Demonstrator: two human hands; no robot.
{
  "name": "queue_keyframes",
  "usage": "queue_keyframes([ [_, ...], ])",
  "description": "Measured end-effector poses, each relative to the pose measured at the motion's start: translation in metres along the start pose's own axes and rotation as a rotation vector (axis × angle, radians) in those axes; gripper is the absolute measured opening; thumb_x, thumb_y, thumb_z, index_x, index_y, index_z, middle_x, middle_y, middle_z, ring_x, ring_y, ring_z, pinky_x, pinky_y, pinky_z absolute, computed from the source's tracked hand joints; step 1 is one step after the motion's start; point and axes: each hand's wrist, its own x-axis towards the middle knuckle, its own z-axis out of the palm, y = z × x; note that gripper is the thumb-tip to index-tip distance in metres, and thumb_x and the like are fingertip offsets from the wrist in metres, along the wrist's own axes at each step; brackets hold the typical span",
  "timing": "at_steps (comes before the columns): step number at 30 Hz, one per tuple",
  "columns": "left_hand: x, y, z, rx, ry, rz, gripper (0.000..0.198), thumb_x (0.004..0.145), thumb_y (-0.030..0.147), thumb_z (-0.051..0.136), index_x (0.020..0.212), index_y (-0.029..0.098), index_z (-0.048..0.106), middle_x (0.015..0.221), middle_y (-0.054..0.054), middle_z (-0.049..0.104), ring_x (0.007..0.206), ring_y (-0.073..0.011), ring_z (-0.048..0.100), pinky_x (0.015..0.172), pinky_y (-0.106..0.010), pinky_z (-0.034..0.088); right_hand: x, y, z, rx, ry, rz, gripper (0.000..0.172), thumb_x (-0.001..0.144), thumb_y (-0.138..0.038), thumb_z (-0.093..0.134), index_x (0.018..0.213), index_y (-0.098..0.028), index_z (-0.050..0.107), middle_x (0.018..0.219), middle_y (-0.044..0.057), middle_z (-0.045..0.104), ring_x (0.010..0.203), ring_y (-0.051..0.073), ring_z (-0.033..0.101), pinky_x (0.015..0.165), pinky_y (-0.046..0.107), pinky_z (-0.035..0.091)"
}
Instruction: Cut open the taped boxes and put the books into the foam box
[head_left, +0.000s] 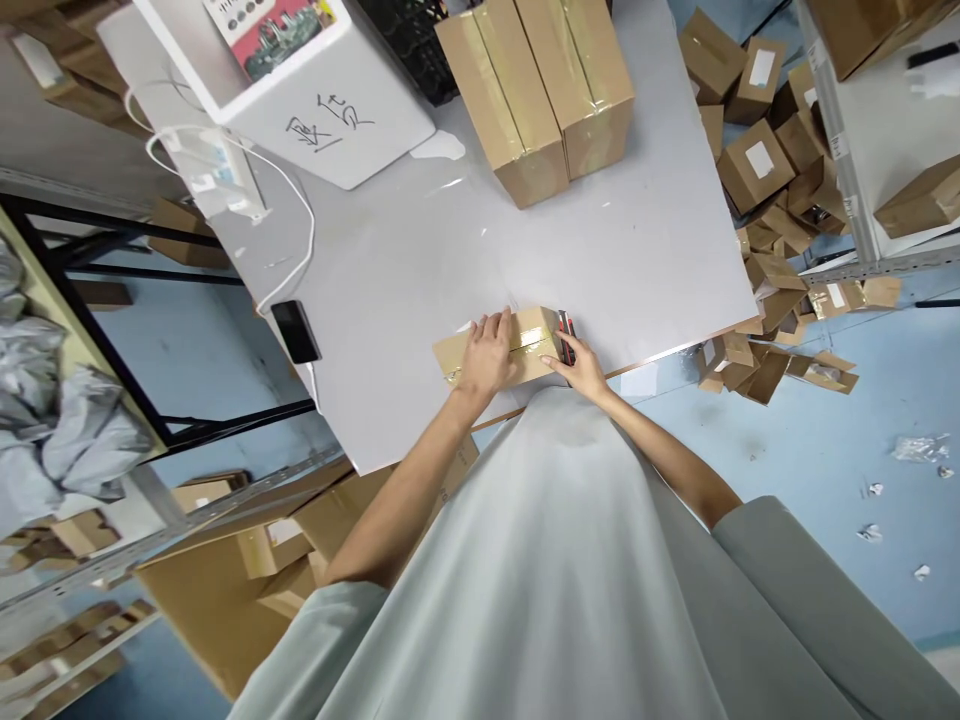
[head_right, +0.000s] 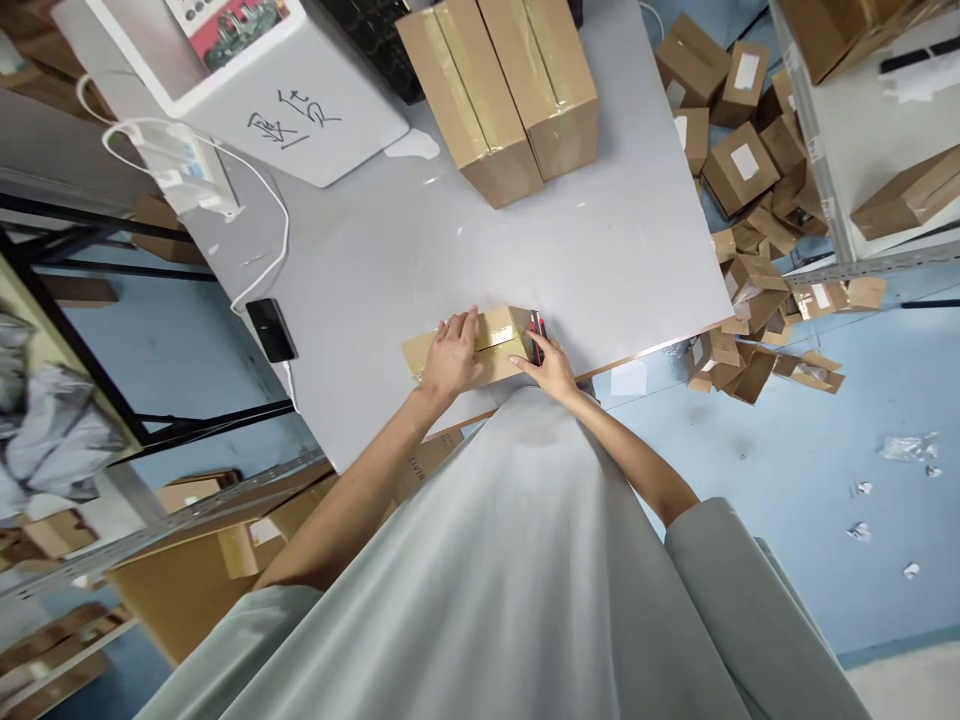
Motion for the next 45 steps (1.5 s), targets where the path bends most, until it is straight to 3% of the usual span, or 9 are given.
queue_keyframes([
  [5, -0.002, 0.009, 0.005, 0.006, 0.007, 0.055, 0.086, 0.093, 0.016, 0.061, 0.174, 0.016, 0.034, 0.179, -0.024, 0.038, 0.171, -0.0418, 0.028, 0.14, -0.066, 0.021, 0.003, -0.002, 0.013, -0.036, -0.036, -0.026, 0.072, 0.097, -0.054, 0.082, 0.159, -0.024, 0.06, 0.141, 0.015, 0.071, 0.131, 0.029, 0.071, 0.112, 0.043, 0.059],
  [10, 0.005, -0.003, -0.009, -0.031, -0.018, 0.104, 0.089, 0.089, 0.019, 0.068, 0.172, 0.018, 0.038, 0.176, -0.021, 0.045, 0.165, -0.0395, 0.042, 0.139, -0.065, 0.03, 0.007, 0.001, 0.009, 0.07, -0.016, -0.101, 0.068, 0.105, -0.062, 0.068, 0.162, -0.027, 0.059, 0.141, 0.014, 0.072, 0.129, 0.031, 0.073, 0.113, 0.045, 0.059],
  [14, 0.01, -0.01, -0.014, -0.056, -0.012, 0.101, 0.088, 0.088, 0.021, 0.071, 0.171, 0.018, 0.041, 0.173, -0.018, 0.05, 0.159, -0.037, 0.05, 0.135, -0.057, 0.042, 0.005, 0.007, -0.005, 0.168, 0.066, -0.162, 0.074, 0.113, -0.062, 0.048, 0.178, -0.029, 0.035, 0.164, 0.011, 0.062, 0.151, 0.03, 0.061, 0.126, 0.047, 0.052],
  [16, 0.012, -0.008, -0.01, -0.03, 0.013, 0.094, 0.089, 0.086, 0.017, 0.07, 0.171, 0.017, 0.041, 0.169, -0.019, 0.053, 0.157, -0.038, 0.053, 0.134, -0.058, 0.043, 0.003, 0.008, -0.012, 0.19, 0.053, -0.149, 0.074, 0.112, -0.062, 0.051, 0.177, -0.03, 0.036, 0.167, 0.007, 0.06, 0.155, 0.029, 0.058, 0.127, 0.046, 0.052],
  [21, 0.012, -0.004, 0.012, 0.002, 0.141, 0.068, 0.092, 0.083, 0.013, 0.065, 0.171, 0.01, 0.038, 0.164, -0.026, 0.056, 0.156, -0.0415, 0.053, 0.137, -0.065, 0.035, -0.005, 0.009, -0.019, 0.226, -0.067, -0.097, 0.06, 0.109, -0.052, 0.062, 0.167, -0.034, 0.056, 0.15, 0.002, 0.075, 0.138, 0.03, 0.073, 0.119, 0.044, 0.06],
  [25, 0.006, -0.009, 0.027, -0.013, 0.2, 0.091, 0.086, 0.089, 0.019, 0.06, 0.171, 0.008, 0.037, 0.168, -0.027, 0.053, 0.161, -0.0423, 0.047, 0.137, -0.07, 0.031, -0.009, 0.008, -0.023, 0.226, -0.059, -0.119, 0.056, 0.108, -0.043, 0.067, 0.163, -0.035, 0.061, 0.154, 0.001, 0.072, 0.14, 0.029, 0.072, 0.12, 0.042, 0.059],
  [31, 0.003, -0.017, 0.041, -0.021, 0.236, 0.115, 0.073, 0.095, 0.022, 0.052, 0.167, 0.009, 0.044, 0.172, -0.026, 0.049, 0.168, -0.0392, 0.037, 0.14, -0.07, 0.024, -0.006, 0.006, -0.031, 0.23, -0.068, -0.186, 0.055, 0.108, -0.038, 0.068, 0.163, -0.036, 0.061, 0.162, -0.003, 0.064, 0.147, 0.025, 0.066, 0.125, 0.038, 0.054],
  [45, 0.004, -0.02, 0.056, -0.107, 0.27, 0.09, 0.069, 0.101, 0.032, 0.053, 0.167, 0.013, 0.046, 0.175, -0.024, 0.046, 0.17, -0.0394, 0.032, 0.14, -0.072, 0.016, 0.009, -0.002, -0.044, 0.051, -0.164, -0.226, 0.057, 0.11, -0.036, 0.063, 0.167, -0.038, 0.055, 0.155, -0.002, 0.071, 0.144, 0.025, 0.069, 0.124, 0.041, 0.055],
])
